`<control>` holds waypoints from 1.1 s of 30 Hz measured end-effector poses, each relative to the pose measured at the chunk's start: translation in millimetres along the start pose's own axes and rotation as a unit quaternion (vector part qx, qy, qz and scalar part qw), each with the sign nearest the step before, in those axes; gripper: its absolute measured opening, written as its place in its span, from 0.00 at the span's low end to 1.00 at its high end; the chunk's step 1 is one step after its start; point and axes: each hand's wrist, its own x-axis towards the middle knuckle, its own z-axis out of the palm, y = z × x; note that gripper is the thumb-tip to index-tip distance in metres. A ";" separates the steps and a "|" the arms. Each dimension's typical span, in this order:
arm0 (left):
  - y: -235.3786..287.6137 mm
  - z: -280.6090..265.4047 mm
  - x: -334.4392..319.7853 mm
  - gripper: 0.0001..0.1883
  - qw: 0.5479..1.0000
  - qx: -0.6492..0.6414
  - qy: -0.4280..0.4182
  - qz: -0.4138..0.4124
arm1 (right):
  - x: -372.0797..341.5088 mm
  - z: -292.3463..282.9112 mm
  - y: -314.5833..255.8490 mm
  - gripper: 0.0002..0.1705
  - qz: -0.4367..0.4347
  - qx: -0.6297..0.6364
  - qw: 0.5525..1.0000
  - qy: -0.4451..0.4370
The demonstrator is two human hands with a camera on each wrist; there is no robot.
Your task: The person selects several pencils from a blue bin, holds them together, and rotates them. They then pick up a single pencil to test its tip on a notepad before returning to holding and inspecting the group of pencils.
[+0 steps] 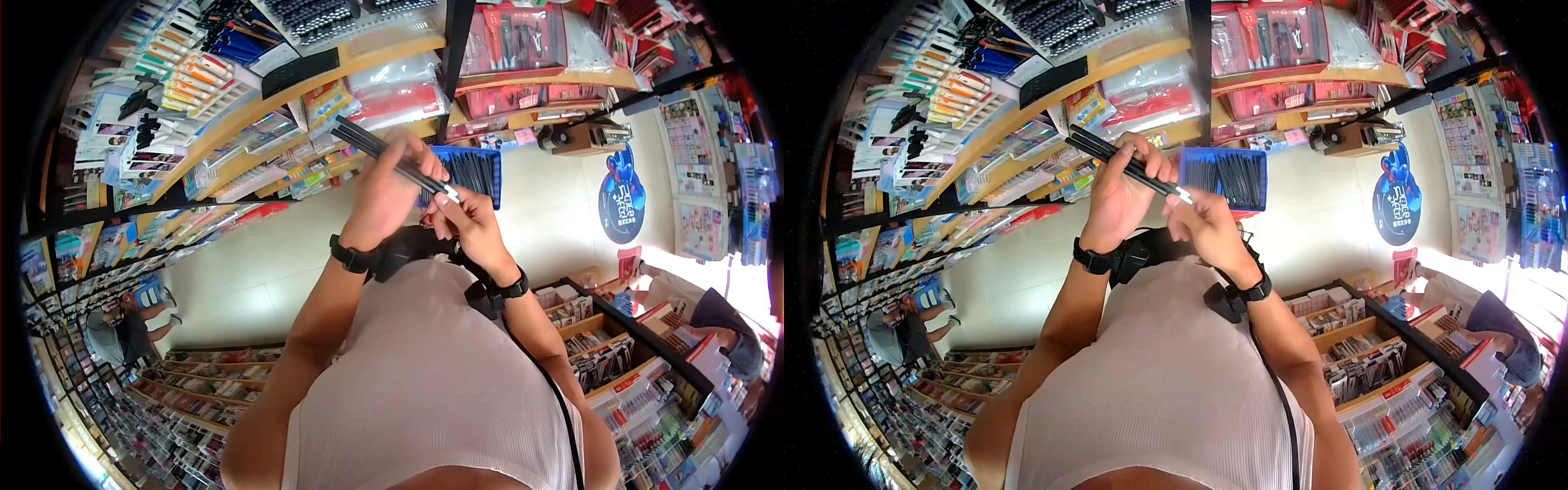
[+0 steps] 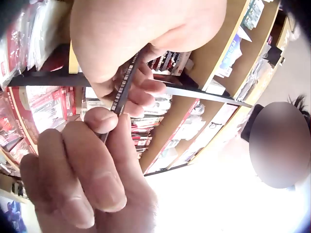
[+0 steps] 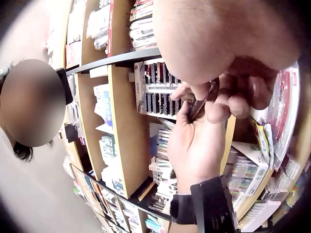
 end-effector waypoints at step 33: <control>-8.0 -13.5 -18.4 0.11 0.987 0.143 0.070 -0.028 | -10.1 -27.3 -4.8 0.11 -0.049 0.052 0.992 0.107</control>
